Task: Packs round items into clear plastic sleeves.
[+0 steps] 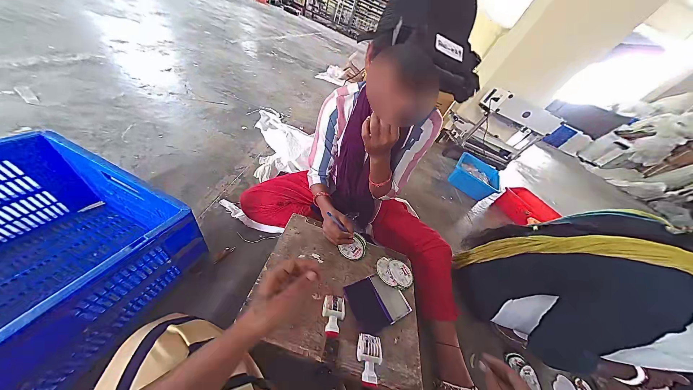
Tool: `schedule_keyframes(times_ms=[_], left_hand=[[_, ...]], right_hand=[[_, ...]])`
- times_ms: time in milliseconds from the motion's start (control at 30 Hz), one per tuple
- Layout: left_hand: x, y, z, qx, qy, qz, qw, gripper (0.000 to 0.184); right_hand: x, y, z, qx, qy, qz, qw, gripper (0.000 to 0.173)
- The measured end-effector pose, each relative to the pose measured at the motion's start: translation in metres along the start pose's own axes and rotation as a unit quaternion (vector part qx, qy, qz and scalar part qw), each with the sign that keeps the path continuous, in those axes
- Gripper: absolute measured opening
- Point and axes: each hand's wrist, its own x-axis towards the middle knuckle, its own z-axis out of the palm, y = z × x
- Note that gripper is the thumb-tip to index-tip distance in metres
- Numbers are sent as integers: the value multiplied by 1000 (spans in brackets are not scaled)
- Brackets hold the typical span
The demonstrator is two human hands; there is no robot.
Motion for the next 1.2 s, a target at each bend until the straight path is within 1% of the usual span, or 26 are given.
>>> schedule_keyframes(times_ms=[67, 133, 200, 267, 300, 367, 400, 433, 467, 500, 533, 633, 767, 833, 900, 967, 1033, 1067, 1100, 1167, 1200], left_hand=[[18, -10, -39, -11, 93, 23, 995, 19], [22, -25, -65, -80, 164, 16, 983, 22], [19, -36, -77, -123, 190, -14, 974, 25], [20, -45, -83, -132, 186, -32, 973, 25], [22, -48, -86, -132, 182, -35, 974, 23], [27, -53, -88, -140, 173, -26, 974, 20], [30, -57, -89, -145, 167, -17, 975, 17], [31, -60, -90, -147, 159, -10, 976, 15], [32, -64, -91, -148, 150, -8, 978, 13], [32, -67, -91, -153, 138, -7, 978, 13], [31, -69, -92, -155, 126, -6, 980, 15], [30, -69, -93, -161, 97, 9, 982, 19], [28, -65, -88, -172, 80, 13, 982, 19], [25, -63, -82, -175, 64, 12, 982, 18], [17, -58, -70, -180, 38, 8, 983, 18], [6, -50, -51, -213, -5, -13, 977, 19], [-11, -43, -25, -281, -70, -68, 955, 22], [-19, -39, -10, -323, -104, -117, 933, 26], [-27, -35, 4, -351, -135, -181, 909, 33], [-38, -27, 33, -360, -188, -327, 854, 54], [-42, -24, 46, -365, -206, -382, 824, 61]], right_hand=[[48, -55, 33, -53, -24, -81, 995, 30], [100, -115, 72, -66, -44, -123, 989, 26], [154, -170, 112, -59, -91, -99, 989, 30], [207, -206, 154, -81, -126, -33, 988, 35], [230, -216, 177, -96, -139, 12, 986, 37], [266, -219, 218, -113, -181, 87, 973, 47], [279, -217, 235, -118, -213, 105, 964, 49], [288, -215, 246, -131, -241, 108, 956, 46], [293, -215, 251, -145, -254, 109, 950, 42], [297, -212, 252, -158, -241, 110, 951, 43], [299, -211, 249, -156, -205, 122, 958, 44], [304, -206, 218, -58, -49, 149, 986, 38], [301, -202, 156, -17, 95, 147, 984, 39], [290, -200, 122, -14, 124, 107, 986, 40], [272, -199, 88, -39, 131, 23, 990, 38], [248, -199, 52, -67, 126, -64, 988, 36], [217, -202, 15, -86, 130, -136, 978, 35], [199, -207, -4, -91, 130, -164, 974, 34], [179, -214, -24, -93, 125, -183, 971, 34], [137, -233, -61, -87, 117, -195, 970, 34], [116, -240, -76, -81, 113, -197, 971, 33]])
